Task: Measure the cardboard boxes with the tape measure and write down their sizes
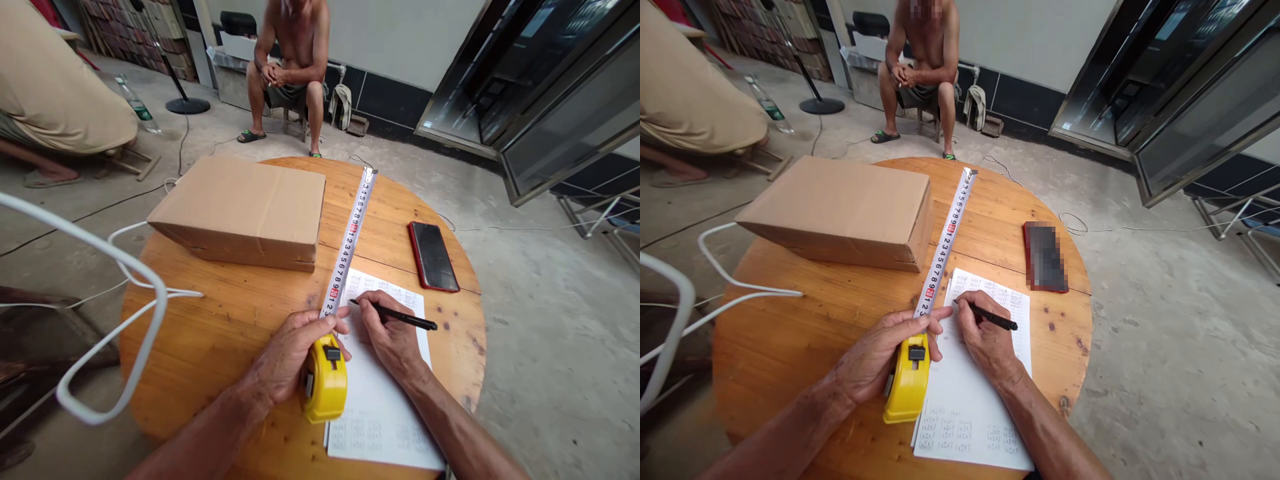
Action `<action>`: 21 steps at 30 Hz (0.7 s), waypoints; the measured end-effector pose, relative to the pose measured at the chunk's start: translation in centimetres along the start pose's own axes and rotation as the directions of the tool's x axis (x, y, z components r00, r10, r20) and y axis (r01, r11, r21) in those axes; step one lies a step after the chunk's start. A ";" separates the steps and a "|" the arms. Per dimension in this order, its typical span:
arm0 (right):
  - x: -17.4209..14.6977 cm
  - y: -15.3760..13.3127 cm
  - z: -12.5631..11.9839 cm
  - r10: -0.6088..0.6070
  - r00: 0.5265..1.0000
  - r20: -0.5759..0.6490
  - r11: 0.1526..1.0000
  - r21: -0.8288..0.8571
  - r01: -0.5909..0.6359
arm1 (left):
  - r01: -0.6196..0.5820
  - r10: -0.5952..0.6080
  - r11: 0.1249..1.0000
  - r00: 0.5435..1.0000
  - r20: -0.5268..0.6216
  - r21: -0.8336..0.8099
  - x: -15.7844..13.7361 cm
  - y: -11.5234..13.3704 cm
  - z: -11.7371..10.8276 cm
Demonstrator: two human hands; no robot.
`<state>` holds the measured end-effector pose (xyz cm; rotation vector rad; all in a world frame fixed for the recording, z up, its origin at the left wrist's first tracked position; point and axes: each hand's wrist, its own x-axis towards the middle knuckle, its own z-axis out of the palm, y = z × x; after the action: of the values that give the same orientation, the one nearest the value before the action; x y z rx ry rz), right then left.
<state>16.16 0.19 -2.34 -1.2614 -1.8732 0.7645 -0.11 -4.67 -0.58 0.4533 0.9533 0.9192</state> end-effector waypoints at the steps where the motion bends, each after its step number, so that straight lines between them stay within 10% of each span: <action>1: 0.0 0.0 0.0 0.009 1.000 -0.005 1.000 0.008 -0.009 | 0.001 -0.001 1.000 1.000 -0.001 -0.001 0.0 0.0 0.0; 21: -0.2 0.1 -0.2 0.149 0.987 -0.057 0.984 0.111 -0.142 | -0.021 0.021 1.000 1.000 0.011 -0.004 -0.3 -0.1 -0.1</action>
<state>16.38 0.05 -2.37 -1.3493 -1.6795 0.8778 -0.25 -4.99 -0.52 0.4659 0.9378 0.9367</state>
